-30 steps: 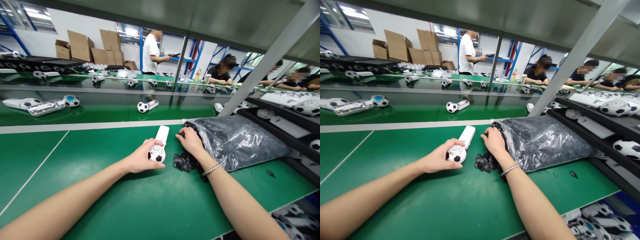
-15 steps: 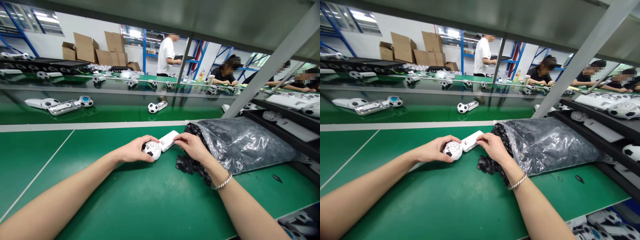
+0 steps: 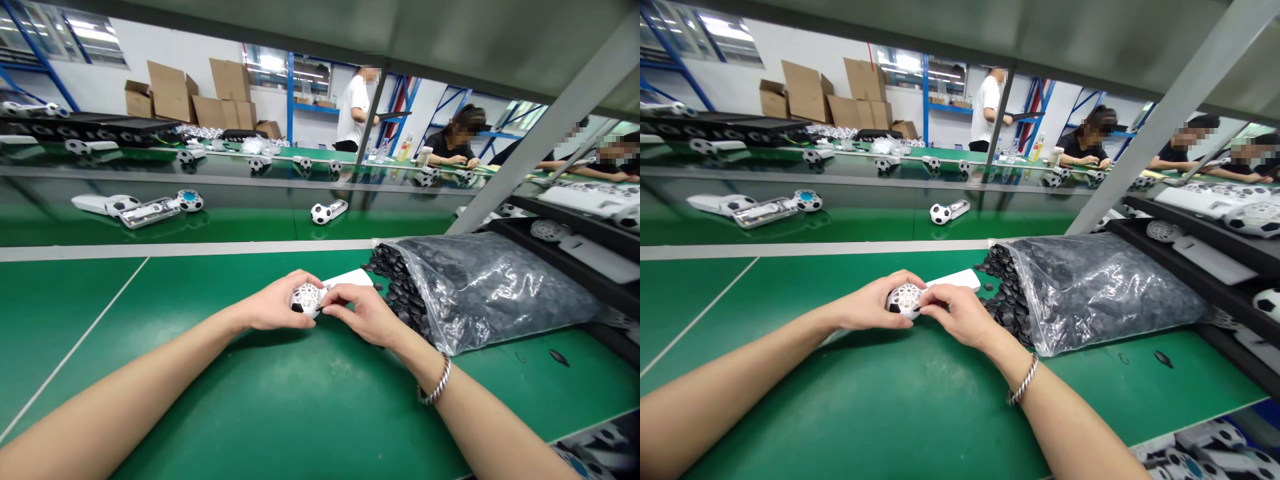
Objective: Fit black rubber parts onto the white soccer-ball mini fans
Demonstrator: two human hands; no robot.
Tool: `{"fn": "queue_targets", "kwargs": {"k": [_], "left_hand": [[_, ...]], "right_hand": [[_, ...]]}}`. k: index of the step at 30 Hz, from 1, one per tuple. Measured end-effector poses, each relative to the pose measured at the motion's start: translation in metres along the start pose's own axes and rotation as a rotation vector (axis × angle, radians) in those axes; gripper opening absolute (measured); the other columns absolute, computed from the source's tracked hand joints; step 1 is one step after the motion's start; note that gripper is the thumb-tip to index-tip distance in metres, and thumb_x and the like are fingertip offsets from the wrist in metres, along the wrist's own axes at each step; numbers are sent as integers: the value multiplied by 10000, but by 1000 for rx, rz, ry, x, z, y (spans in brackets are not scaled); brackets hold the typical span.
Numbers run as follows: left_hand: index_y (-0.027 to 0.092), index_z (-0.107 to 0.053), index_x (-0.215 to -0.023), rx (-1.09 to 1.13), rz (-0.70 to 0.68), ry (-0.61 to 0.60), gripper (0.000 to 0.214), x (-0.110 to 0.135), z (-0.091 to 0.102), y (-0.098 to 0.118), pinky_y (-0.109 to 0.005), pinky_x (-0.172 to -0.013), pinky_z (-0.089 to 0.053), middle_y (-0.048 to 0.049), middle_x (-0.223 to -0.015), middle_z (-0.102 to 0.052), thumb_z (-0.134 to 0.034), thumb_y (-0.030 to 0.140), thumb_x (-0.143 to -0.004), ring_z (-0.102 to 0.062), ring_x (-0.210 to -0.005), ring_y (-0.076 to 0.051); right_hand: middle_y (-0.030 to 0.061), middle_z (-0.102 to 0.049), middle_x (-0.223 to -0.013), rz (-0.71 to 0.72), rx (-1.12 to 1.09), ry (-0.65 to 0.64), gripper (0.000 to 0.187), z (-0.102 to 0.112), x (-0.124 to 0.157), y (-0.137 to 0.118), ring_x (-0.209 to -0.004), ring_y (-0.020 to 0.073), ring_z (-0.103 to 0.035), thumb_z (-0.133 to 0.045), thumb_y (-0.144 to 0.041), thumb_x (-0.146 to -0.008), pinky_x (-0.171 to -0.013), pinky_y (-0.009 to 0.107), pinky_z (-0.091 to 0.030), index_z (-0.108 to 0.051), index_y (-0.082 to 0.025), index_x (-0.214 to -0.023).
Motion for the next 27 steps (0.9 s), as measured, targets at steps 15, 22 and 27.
{"fn": "queue_targets", "kwargs": {"k": [15,22,27], "left_hand": [[202,-534,-943,-75,-55,305,343,-1,-21,-1,-290,-733,-426,-10,-908,-508,-614,192,-609,-516,-834,-183],[209,-506,-1017,-238,-61,597,438,-45,27,-29,-307,-861,-424,-46,-1052,-520,-651,201,-604,-515,-976,-204],[131,-368,-1219,-387,101,818,679,-53,105,-69,-384,-926,-376,-160,-1229,-442,-646,410,-666,-418,-1135,-286]], "right_hand": [[-25,-554,-652,-143,46,72,122,-8,-5,14,-604,114,-498,-613,-263,-752,-570,224,-396,-539,-185,-695],[19,-580,-792,-115,236,127,154,4,-6,21,-725,165,-548,-514,-380,-811,-610,266,-442,-524,-227,-826],[61,-582,-1026,-158,529,285,310,30,8,69,-951,253,-536,-499,-495,-764,-782,381,-456,-549,-257,-956]]}}
Point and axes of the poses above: each hand's wrist, its own x-axis away from the middle knuckle, its own z-axis out of the back of the hand, y = z × x, the point moved 2 cm from there along -x, towards the middle knuckle
